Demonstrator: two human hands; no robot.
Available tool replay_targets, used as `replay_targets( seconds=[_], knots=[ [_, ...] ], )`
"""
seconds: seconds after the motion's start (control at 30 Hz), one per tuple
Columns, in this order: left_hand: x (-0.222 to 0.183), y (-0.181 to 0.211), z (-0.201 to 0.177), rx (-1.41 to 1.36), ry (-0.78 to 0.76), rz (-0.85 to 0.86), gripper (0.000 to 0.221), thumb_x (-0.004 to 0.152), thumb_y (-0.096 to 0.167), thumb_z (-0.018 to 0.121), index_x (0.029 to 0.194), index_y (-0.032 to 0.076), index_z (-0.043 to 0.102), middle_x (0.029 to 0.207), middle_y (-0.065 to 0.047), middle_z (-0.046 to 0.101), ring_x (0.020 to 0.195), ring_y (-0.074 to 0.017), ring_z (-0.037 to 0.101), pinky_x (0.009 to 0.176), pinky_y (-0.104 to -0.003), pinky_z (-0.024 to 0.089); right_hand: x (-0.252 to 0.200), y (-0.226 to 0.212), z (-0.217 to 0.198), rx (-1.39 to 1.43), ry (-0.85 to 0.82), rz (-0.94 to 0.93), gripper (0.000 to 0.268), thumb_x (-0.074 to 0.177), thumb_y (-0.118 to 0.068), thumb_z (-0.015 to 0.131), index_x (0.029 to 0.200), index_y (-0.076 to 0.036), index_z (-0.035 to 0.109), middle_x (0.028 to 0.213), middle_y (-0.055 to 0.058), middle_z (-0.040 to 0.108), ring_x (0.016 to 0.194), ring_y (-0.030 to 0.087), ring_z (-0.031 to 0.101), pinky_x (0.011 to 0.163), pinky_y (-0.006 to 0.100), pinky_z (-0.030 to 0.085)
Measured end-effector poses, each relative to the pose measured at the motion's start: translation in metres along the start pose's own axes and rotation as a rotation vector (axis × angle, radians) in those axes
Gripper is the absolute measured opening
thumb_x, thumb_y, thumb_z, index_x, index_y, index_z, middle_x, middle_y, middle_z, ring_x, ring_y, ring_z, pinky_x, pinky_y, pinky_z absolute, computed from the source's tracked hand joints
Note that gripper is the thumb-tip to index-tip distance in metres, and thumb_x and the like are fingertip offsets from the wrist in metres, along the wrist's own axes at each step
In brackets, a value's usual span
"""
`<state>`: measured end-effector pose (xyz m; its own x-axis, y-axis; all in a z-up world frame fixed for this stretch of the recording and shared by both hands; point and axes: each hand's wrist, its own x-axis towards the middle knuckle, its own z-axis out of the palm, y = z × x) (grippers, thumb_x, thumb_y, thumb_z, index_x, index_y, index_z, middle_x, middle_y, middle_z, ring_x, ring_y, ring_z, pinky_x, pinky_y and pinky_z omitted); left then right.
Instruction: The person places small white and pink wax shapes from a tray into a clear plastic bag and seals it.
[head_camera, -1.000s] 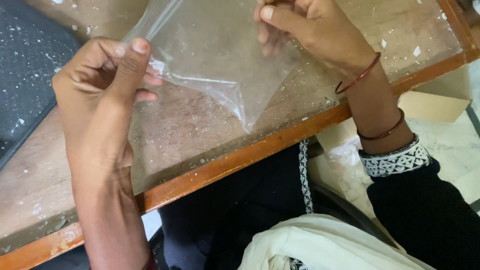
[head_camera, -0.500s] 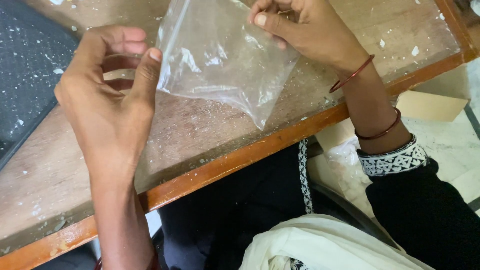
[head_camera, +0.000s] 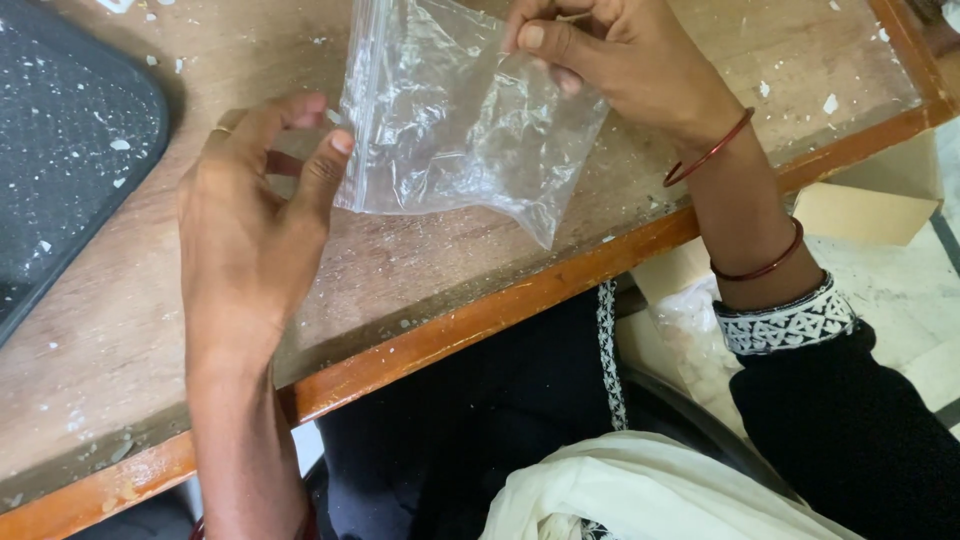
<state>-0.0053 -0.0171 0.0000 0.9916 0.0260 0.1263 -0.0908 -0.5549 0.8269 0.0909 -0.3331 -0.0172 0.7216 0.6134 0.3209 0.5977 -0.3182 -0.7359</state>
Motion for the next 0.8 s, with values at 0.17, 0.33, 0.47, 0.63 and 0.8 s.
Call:
replay_targets(
  seconds=[0.17,0.33,0.47,0.63,0.8],
  knots=[
    [0.0,-0.012,0.0,-0.075,-0.036,0.104,0.011,0.099,0.014,0.072,0.107,0.009,0.077,0.093,-0.006,0.078,0.072,-0.013,0.068,0.063,-0.03,0.053,0.002,-0.003,0.002,-0.024,0.005,0.0,0.02,0.119,-0.022,0.057,0.115,-0.007,0.069,0.086,-0.001,0.064,0.066,0.002,0.054,0.06,0.014,0.047],
    [0.001,-0.008,-0.001,-0.079,-0.036,0.056,0.007,0.096,0.012,0.074,0.101,0.008,0.077,0.086,-0.005,0.076,0.066,-0.0116,0.064,0.058,-0.028,0.049,0.001,-0.009,0.004,-0.04,0.036,0.049,0.017,0.117,-0.021,0.059,0.12,-0.008,0.07,0.094,-0.001,0.067,0.072,0.004,0.058,0.066,0.016,0.051],
    [0.0,-0.005,-0.003,-0.096,-0.04,0.071,0.006,0.095,0.012,0.076,0.098,0.007,0.075,0.083,-0.006,0.075,0.065,-0.0105,0.063,0.058,-0.027,0.049,0.001,-0.015,0.009,-0.111,0.072,0.01,0.018,0.114,-0.02,0.059,0.122,-0.007,0.069,0.104,0.002,0.069,0.089,0.007,0.064,0.079,0.02,0.057],
    [-0.006,-0.008,-0.003,-0.219,-0.049,0.098,0.003,0.096,0.009,0.073,0.095,0.006,0.072,0.085,-0.006,0.072,0.066,-0.009,0.059,0.062,-0.025,0.049,-0.003,0.003,0.012,-0.344,0.156,-0.095,0.024,0.119,-0.026,0.058,0.117,-0.004,0.067,0.1,0.005,0.069,0.097,0.013,0.066,0.087,0.025,0.057],
    [-0.068,0.01,-0.013,-0.351,0.066,-0.012,0.005,0.095,0.003,0.067,0.091,0.005,0.064,0.085,-0.008,0.068,0.067,-0.0088,0.054,0.064,-0.024,0.044,0.011,-0.019,0.019,-0.588,0.195,0.299,0.029,0.115,-0.026,0.055,0.108,-0.002,0.069,0.072,0.011,0.055,0.061,0.019,0.051,0.06,0.031,0.043]
  ],
)
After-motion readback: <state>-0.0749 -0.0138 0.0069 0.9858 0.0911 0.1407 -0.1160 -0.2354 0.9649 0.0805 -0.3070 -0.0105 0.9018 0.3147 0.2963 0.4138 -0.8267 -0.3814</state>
